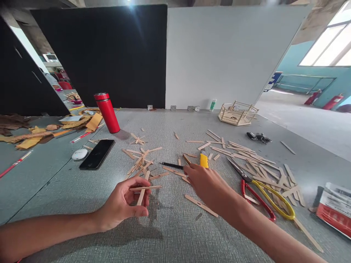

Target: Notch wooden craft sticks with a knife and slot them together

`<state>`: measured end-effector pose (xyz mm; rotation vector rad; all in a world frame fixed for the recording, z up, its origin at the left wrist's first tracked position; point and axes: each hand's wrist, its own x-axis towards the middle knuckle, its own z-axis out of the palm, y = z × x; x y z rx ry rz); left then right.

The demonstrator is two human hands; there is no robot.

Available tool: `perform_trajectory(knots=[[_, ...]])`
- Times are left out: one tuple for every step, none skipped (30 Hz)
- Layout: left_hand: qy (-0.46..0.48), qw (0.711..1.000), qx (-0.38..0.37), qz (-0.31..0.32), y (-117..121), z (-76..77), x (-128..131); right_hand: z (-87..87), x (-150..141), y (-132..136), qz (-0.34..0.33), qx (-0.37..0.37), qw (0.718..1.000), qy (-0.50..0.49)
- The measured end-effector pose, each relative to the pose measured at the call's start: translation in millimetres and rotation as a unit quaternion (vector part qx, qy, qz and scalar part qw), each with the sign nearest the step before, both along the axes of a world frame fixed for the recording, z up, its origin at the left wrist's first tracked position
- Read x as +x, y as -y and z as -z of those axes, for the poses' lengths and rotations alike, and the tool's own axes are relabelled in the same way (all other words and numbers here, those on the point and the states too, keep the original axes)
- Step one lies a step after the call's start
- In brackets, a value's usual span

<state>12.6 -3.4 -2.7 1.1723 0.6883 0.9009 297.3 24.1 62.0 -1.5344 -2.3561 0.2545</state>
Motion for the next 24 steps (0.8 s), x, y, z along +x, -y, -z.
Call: perform_trajectory(knots=[[0.000,1.000,0.002,0.000,0.7,-0.3,0.1,-0.9,-10.9,-4.4,-0.040,-0.012,0.999,0.008],[0.000,1.000,0.005,-0.001,1.3,-0.6,0.3,-1.0,-22.0,-9.1,-0.073,-0.021,0.997,0.014],[0.001,1.000,0.009,-0.002,1.9,-1.2,0.6,-0.2,-33.0,-13.9,-0.099,-0.027,0.995,0.016],[0.002,1.000,0.014,-0.004,2.2,-2.0,1.0,1.5,-43.2,-18.2,-0.120,-0.031,0.992,0.019],[0.003,1.000,0.020,-0.005,2.5,-3.1,1.3,3.9,-52.2,-22.0,-0.131,-0.034,0.991,0.022],[0.003,1.000,0.026,-0.004,2.5,-4.7,1.4,6.8,-59.5,-24.9,-0.135,-0.036,0.990,0.024],[0.003,0.999,0.033,-0.002,2.3,-6.7,1.4,9.7,-64.6,-26.9,-0.136,-0.037,0.990,0.025],[0.002,0.999,0.041,0.001,2.1,-9.2,1.1,12.4,-67.5,-28.2,-0.134,-0.040,0.990,0.024],[0.003,0.999,0.048,0.004,1.7,-12.1,0.6,14.6,-68.1,-28.9,-0.133,-0.043,0.990,0.022],[0.004,0.998,0.055,0.005,1.3,-15.4,-0.1,15.9,-66.6,-29.1,-0.130,-0.047,0.990,0.019],[0.006,0.998,0.061,0.007,1.0,-18.7,-0.7,16.1,-63.4,-29.0,-0.128,-0.052,0.990,0.015],[0.009,0.998,0.064,0.007,0.8,-22.2,-1.4,15.1,-59.1,-28.8,-0.124,-0.057,0.991,0.010],[0.013,0.998,0.065,0.007,0.8,-25.7,-2.0,12.6,-54.4,-28.4,-0.119,-0.060,0.991,0.003],[0.017,0.998,0.065,0.008,1.0,-29.2,-2.5,8.8,-50.0,-27.7,-0.112,-0.061,0.992,-0.006],[0.019,0.998,0.064,0.009,1.4,-32.8,-3.0,3.5,-46.4,-26.8,-0.103,-0.061,0.993,-0.018],[0.021,0.998,0.062,0.010,2.1,-36.5,-3.6,-3.0,-43.9,-25.4,-0.093,-0.060,0.993,-0.031],[0.022,0.998,0.062,0.012,2.9,-40.4,-4.3,-10.4,-42.7,-23.3,-0.082,-0.061,0.994,-0.045],[0.024,0.998,0.062,0.015,4.0,-44.5,-5.2,-18.1,-42.9,-20.6,-0.070,-0.062,0.994,-0.059],[0.026,0.998,0.060,0.020,5.2,-48.8,-6.3,-25.8,-44.2,-17.0,-0.062,-0.071,0.992,-0.080],[0.031,0.997,0.059,0.025,6.6,-53.1,-7.6,-33.0,-46.4,-12.8,-0.062,-0.088,0.988,-0.109],[0.038,0.997,0.056,0.034,8.3,-57.2,-9.0,-39.3,-49.3,-8.1,-0.065,-0.114,0.979,-0.156],[0.045,0.996,0.054,0.046,10.1,-61.0,-10.3,-44.5,-52.5,-2.9,-0.073,-0.156,0.956,-0.236],[0.051,0.995,0.055,0.061,12.2,-64.3,-11.5,-48.5,-56.0,2.4,-0.082,-0.187,0.930,-0.305],[0.058,0.994,0.054,0.079,14.3,-67.0,-12.3,-51.4,-59.4,7.5,-0.089,-0.209,0.905,-0.361]])
